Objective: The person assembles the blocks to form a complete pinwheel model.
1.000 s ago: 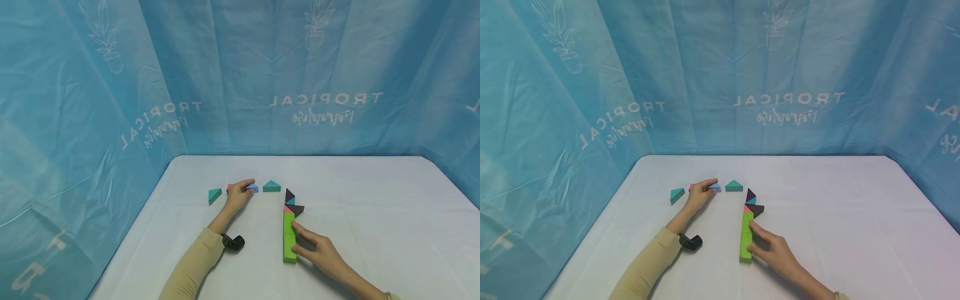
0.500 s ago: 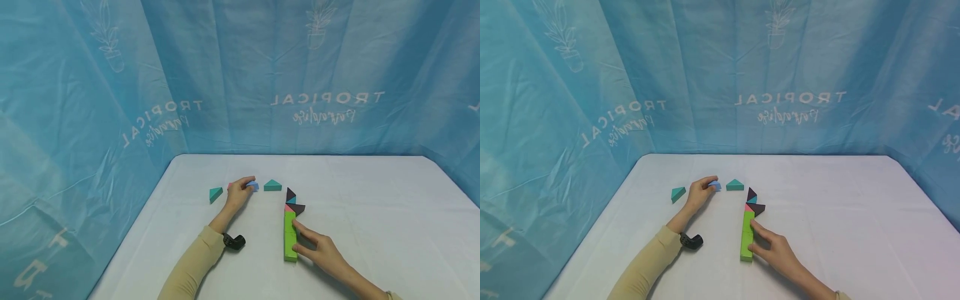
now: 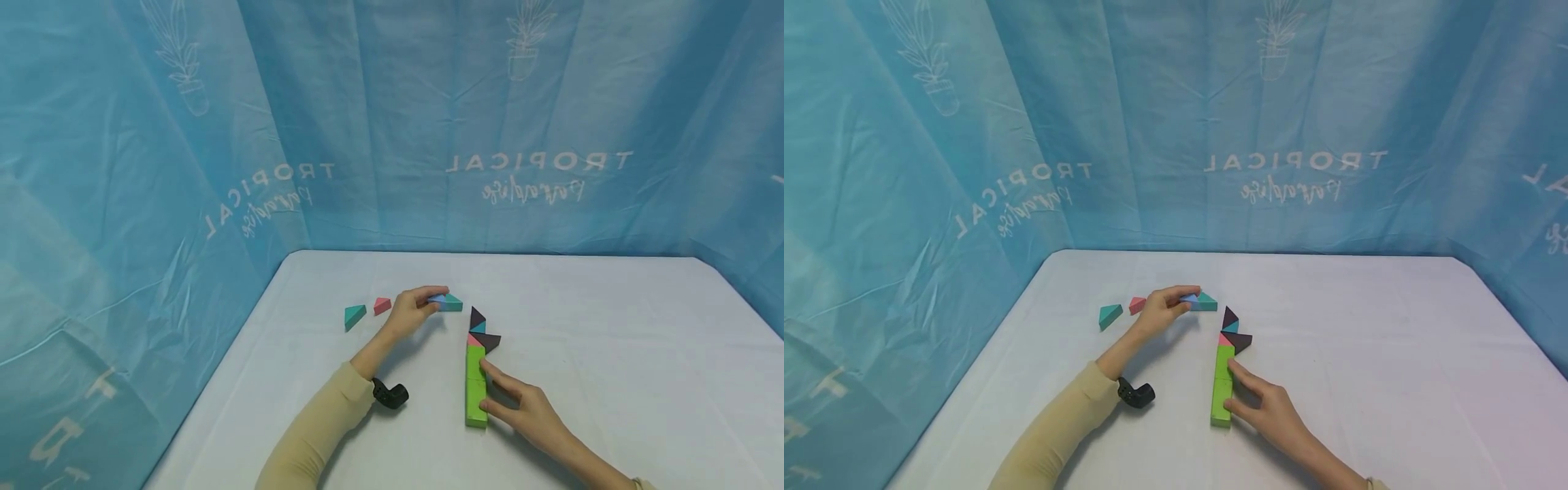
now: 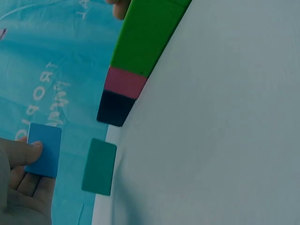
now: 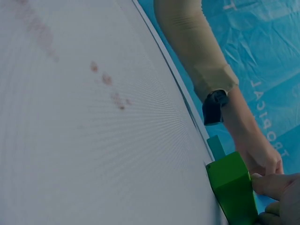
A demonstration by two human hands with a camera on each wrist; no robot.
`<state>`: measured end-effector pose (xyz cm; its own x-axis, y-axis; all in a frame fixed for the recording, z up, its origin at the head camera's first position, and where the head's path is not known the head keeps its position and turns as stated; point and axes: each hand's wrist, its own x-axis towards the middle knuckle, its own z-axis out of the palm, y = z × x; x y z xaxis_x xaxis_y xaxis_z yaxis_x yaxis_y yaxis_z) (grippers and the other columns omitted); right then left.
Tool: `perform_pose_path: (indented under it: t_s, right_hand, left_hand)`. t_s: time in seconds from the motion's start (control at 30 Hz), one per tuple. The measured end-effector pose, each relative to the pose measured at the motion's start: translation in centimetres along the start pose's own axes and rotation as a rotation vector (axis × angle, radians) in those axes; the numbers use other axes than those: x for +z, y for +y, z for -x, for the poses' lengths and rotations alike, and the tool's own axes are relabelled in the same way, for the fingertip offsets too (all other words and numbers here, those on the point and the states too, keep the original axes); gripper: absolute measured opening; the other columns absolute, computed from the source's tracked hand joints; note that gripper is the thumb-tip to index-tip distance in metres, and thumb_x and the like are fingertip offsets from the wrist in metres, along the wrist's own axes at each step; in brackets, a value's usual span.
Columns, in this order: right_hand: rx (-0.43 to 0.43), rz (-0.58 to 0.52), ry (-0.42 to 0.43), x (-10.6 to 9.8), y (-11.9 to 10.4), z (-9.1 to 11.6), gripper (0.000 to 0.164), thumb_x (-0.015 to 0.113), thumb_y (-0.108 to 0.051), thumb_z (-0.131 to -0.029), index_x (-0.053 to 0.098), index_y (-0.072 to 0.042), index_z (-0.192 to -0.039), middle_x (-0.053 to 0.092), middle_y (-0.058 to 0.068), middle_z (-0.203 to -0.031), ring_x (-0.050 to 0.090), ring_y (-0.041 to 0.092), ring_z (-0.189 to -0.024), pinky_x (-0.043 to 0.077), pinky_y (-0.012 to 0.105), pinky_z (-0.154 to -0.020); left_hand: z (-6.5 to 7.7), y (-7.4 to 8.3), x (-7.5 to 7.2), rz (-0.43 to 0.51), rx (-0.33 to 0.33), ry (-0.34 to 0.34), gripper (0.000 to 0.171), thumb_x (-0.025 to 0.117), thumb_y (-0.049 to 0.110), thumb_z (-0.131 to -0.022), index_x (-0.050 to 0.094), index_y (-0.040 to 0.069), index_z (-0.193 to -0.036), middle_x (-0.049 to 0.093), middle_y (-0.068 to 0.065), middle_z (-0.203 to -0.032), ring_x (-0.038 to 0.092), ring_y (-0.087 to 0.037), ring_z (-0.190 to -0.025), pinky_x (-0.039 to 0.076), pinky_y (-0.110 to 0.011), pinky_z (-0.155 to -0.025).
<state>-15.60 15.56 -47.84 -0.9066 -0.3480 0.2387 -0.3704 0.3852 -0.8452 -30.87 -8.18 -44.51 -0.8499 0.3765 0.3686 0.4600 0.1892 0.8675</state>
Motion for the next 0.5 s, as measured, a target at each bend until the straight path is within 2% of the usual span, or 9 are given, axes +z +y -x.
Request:
perform_pose_path:
  t_s: [0.1, 0.23, 0.33, 0.5]
  right_hand:
    - [0.008, -0.004, 0.002, -0.1, 0.0, 0.0, 0.064, 0.069, -0.033, -0.085, 0.046, -0.011, -0.14, 0.041, -0.001, -0.143, 0.039, 0.022, -0.129, 0.037, 0.027, -0.102]
    - [0.018, -0.009, -0.008, -0.1, 0.1, 0.0, 0.063, 0.069, -0.034, -0.086, 0.045, -0.012, -0.14, 0.04, -0.001, -0.144, 0.039, 0.021, -0.129, 0.036, 0.025, -0.101]
    - [0.025, -0.016, -0.012, 0.0, 0.0, 0.0, 0.064, 0.068, -0.034, -0.086, 0.045, -0.012, -0.141, 0.04, -0.001, -0.144, 0.039, 0.022, -0.129, 0.036, 0.023, -0.101]
    - [0.035, -0.01, -0.009, 0.0, -0.1, 0.0, 0.064, 0.069, -0.034, -0.086, 0.045, -0.01, -0.14, 0.04, 0.0, -0.144, 0.039, 0.022, -0.129, 0.036, 0.023, -0.101]
  left_hand:
    - [0.0, 0.5, 0.8, 0.03, 0.022, -0.043, 0.033, 0.058, -0.007, -0.089, 0.061, -0.004, -0.122, 0.061, -0.017, -0.121, 0.058, -0.027, -0.11, 0.051, -0.025, -0.087]
    - [0.4, 1.5, 1.3, 0.063, 0.046, -0.092, 0.031, 0.056, -0.011, -0.089, 0.058, -0.012, -0.119, 0.059, -0.025, -0.12, 0.057, -0.036, -0.109, 0.051, -0.026, -0.087]
    - [0.8, 2.2, 1.3, 0.044, 0.049, -0.142, 0.03, 0.055, -0.013, -0.088, 0.056, -0.016, -0.118, 0.058, -0.028, -0.118, 0.055, -0.039, -0.112, 0.05, -0.029, -0.091]
    - [1.5, 2.2, 1.4, -0.01, 0.016, -0.204, 0.03, 0.054, -0.012, -0.089, 0.056, -0.014, -0.119, 0.058, -0.027, -0.12, 0.053, -0.035, -0.116, 0.047, -0.035, -0.095]
